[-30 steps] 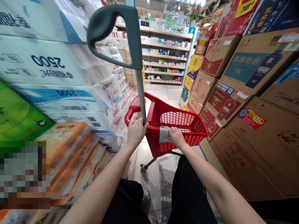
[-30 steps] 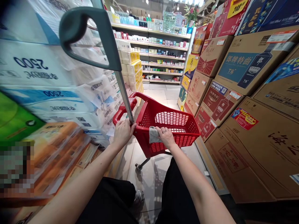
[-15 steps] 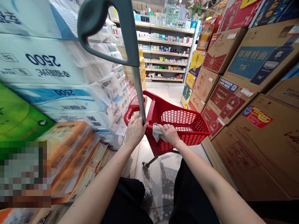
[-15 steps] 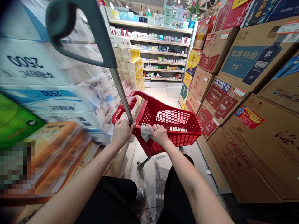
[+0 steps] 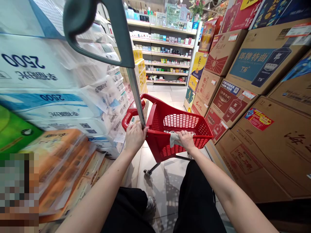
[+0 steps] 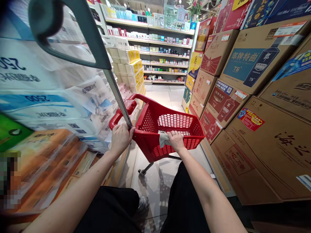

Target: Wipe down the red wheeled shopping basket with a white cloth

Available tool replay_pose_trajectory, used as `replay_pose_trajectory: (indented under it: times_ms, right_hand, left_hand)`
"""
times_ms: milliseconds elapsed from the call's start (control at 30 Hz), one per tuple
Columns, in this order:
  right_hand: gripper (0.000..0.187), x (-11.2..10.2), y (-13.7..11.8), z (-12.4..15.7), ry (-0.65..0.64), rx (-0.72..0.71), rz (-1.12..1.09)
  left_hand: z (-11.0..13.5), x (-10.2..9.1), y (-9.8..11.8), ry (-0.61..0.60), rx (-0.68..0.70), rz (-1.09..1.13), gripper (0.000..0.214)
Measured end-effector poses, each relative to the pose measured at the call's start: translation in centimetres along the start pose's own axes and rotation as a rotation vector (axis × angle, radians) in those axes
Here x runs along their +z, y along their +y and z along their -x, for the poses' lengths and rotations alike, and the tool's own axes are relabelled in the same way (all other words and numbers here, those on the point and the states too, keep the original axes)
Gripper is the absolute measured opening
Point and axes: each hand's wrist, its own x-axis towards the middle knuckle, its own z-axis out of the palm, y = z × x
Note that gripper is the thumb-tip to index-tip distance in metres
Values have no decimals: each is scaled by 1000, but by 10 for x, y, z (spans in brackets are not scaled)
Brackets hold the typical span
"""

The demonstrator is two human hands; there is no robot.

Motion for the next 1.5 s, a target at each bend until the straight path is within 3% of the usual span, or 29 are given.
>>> replay_pose_trajectory:
  times_ms: [267, 700, 1033, 1233, 1500]
  right_hand:
    - [46, -17, -63, -49, 26, -150, -126]
    - [51, -27, -71, -60, -33, -207, -133]
    - [51, -41, -126, -70, 86, -136, -210]
    - [50, -46, -119, -73, 39, -37, -265]
    - [58, -49, -96, -79, -66, -21, -302]
  left_hand:
    - [2, -1, 1, 21, -10, -3, 19]
    - [6, -6, -3, 36, -14, -3, 20]
    - [13, -16, -10, 19, -28, 17, 20]
    - [16, -26, -6, -38, 3, 22, 19]
    - [2, -42, -18, -125, 213, 4, 25]
